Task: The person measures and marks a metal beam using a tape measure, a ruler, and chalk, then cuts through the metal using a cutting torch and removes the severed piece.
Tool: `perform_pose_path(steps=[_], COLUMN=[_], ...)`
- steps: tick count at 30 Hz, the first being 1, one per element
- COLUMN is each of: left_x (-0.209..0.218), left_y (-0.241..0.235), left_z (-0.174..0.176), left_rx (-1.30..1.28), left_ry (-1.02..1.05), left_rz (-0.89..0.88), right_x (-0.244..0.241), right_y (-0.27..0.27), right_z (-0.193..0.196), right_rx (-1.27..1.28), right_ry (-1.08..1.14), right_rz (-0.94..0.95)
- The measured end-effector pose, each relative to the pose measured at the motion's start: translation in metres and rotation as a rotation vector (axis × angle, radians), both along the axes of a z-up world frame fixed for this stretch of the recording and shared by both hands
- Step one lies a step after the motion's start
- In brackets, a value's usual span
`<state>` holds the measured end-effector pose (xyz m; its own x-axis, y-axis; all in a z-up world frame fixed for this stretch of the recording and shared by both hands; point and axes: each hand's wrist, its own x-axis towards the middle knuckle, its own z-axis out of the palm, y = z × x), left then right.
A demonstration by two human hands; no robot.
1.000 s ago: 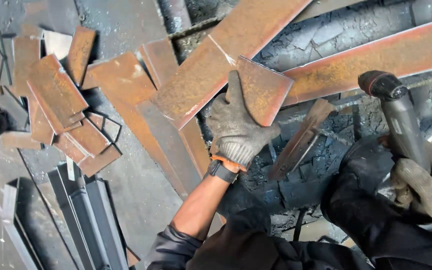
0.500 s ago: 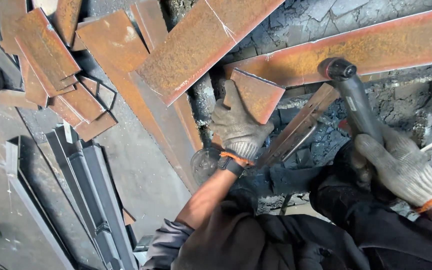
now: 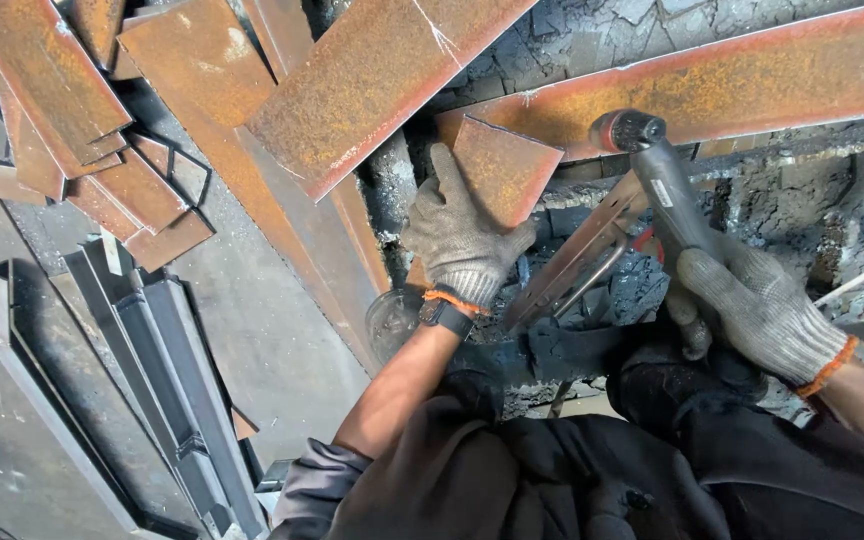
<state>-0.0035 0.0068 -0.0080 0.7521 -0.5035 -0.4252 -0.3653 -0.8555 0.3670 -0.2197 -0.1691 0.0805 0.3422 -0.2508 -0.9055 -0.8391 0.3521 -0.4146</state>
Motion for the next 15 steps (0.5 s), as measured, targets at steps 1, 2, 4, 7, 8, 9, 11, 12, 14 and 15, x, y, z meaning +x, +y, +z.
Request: perform_pose_path(steps=[1, 2, 4, 7, 8, 9, 11, 12, 14, 15], left_x=[0.000, 0.000, 0.003, 0.002, 0.003, 0.001, 0.000, -0.001, -0.003, -0.003], left_y=[0.001, 0.001, -0.002, -0.004, -0.004, -0.002, 0.003, 0.002, 0.005, 0.006], left_z=[0.000, 0.000, 0.005, 0.006, 0.006, 0.004, 0.001, -0.001, -0.002, -0.004], left_rx=[-0.015, -0.030, -0.027, -0.021, -0.021, -0.017, -0.063, -0.062, -0.097, -0.098], left_ry=[-0.022, -0.044, -0.006, 0.025, 0.021, 0.023, -0.023, -0.023, -0.052, -0.052], left_rz=[-0.010, -0.020, -0.019, -0.004, -0.001, 0.002, -0.027, -0.023, -0.037, -0.036], right_x=[0.002, 0.004, 0.018, 0.021, 0.019, 0.017, 0.013, 0.018, 0.027, 0.025], right_y=[0.000, -0.001, -0.001, -0.001, -0.002, -0.002, -0.002, -0.003, -0.002, -0.003], right_z=[-0.001, -0.002, 0.006, 0.005, 0.003, 0.002, 0.001, 0.004, 0.012, 0.009], right_rx=[0.023, 0.045, 0.051, 0.058, 0.058, 0.062, 0.076, 0.077, 0.040, 0.039], right_ry=[0.009, 0.019, 0.047, 0.099, 0.124, 0.127, 0.081, 0.081, 0.134, 0.133], right_rz=[0.025, 0.050, 0.057, 0.100, 0.124, 0.128, 0.147, 0.151, 0.171, 0.172])
